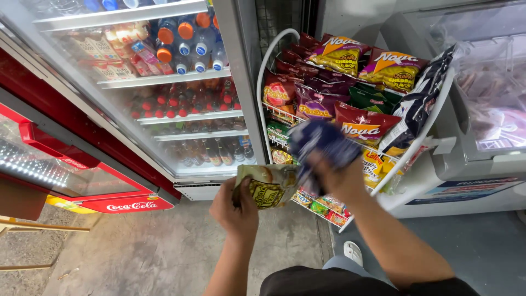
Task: The person wipes down individual snack bags on a display rack using a blue cloth.
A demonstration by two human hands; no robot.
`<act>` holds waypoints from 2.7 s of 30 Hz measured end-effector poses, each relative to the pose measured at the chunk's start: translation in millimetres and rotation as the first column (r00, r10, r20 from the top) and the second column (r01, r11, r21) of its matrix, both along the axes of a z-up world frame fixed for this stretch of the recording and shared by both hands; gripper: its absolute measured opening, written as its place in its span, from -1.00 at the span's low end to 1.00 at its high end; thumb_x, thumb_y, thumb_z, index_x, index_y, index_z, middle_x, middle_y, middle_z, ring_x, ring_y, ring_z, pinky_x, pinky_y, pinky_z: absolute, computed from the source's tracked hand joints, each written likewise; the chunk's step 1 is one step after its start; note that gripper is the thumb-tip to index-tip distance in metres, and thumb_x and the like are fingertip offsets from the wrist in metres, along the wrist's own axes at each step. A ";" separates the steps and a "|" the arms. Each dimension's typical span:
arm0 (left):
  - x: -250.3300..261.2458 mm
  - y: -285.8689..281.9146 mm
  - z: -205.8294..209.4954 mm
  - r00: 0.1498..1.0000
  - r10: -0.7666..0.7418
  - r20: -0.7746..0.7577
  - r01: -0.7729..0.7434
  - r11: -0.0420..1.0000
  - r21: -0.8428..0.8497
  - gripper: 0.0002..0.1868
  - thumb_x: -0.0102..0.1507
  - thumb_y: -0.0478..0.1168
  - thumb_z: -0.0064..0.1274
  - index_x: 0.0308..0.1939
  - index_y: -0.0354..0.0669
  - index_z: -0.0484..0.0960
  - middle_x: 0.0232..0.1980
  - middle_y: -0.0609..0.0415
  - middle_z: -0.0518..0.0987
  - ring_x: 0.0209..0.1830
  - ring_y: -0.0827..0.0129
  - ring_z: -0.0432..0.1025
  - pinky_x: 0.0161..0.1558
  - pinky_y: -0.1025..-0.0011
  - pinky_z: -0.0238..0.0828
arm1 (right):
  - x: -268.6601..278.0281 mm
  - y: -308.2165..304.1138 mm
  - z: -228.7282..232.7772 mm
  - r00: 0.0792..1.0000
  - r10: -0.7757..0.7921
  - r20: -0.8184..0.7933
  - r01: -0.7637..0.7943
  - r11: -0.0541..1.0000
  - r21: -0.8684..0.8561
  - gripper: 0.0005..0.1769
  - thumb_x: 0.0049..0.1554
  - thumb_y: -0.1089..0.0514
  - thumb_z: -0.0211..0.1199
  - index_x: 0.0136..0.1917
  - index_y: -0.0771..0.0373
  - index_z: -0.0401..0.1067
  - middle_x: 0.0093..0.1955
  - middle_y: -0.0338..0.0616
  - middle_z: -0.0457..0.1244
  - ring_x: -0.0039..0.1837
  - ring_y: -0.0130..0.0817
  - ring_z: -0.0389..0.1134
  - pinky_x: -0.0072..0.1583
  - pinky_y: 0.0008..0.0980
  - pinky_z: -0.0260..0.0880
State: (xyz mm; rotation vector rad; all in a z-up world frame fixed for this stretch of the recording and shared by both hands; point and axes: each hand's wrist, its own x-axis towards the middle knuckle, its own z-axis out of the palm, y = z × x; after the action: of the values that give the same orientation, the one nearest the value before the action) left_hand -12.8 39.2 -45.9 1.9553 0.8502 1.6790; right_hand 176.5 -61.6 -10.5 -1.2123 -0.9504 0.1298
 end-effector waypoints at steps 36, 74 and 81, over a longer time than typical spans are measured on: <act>4.7 -3.6 59.8 0.963 -0.267 -0.030 0.263 0.960 -0.097 -0.59 0.29 -0.26 0.05 0.22 -0.25 0.46 0.24 -0.05 0.51 0.35 0.23 0.33 0.45 0.04 -0.10 | 31.1 -32.2 28.8 0.884 0.447 0.134 -0.397 0.872 -0.286 -0.14 -0.18 0.24 0.61 0.36 0.23 0.36 0.27 -0.17 0.35 0.33 -0.37 0.37 0.39 -0.31 0.35; 12.8 -31.3 67.0 0.969 -0.188 0.158 0.188 0.982 0.016 -0.80 0.13 -0.64 0.10 -0.29 -0.33 0.61 -0.29 0.03 0.62 -0.25 0.36 0.51 -0.21 0.49 0.40 | -6.8 -37.2 34.2 0.878 0.474 0.067 -0.459 0.873 -0.164 -0.28 -0.04 0.41 0.41 0.39 0.33 0.33 0.29 -0.13 0.33 0.34 -0.42 0.35 0.40 -0.39 0.32; 10.2 -14.5 57.1 0.989 -0.026 0.147 0.052 0.982 -0.179 -0.88 0.21 -0.56 0.14 -0.31 -0.32 0.63 -0.35 0.05 0.63 -0.42 0.50 0.46 -0.43 0.57 0.21 | 3.2 -49.4 39.7 0.882 0.468 0.050 -0.444 0.862 -0.243 -0.29 -0.08 0.40 0.36 0.37 0.29 0.37 0.20 -0.14 0.40 0.24 -0.41 0.43 0.31 -0.39 0.39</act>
State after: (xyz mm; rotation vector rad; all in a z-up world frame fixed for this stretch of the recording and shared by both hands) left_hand -2.6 24.7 11.2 1.6964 0.8727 1.6353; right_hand 179.7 -111.0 29.2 -1.1866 -1.3386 0.5701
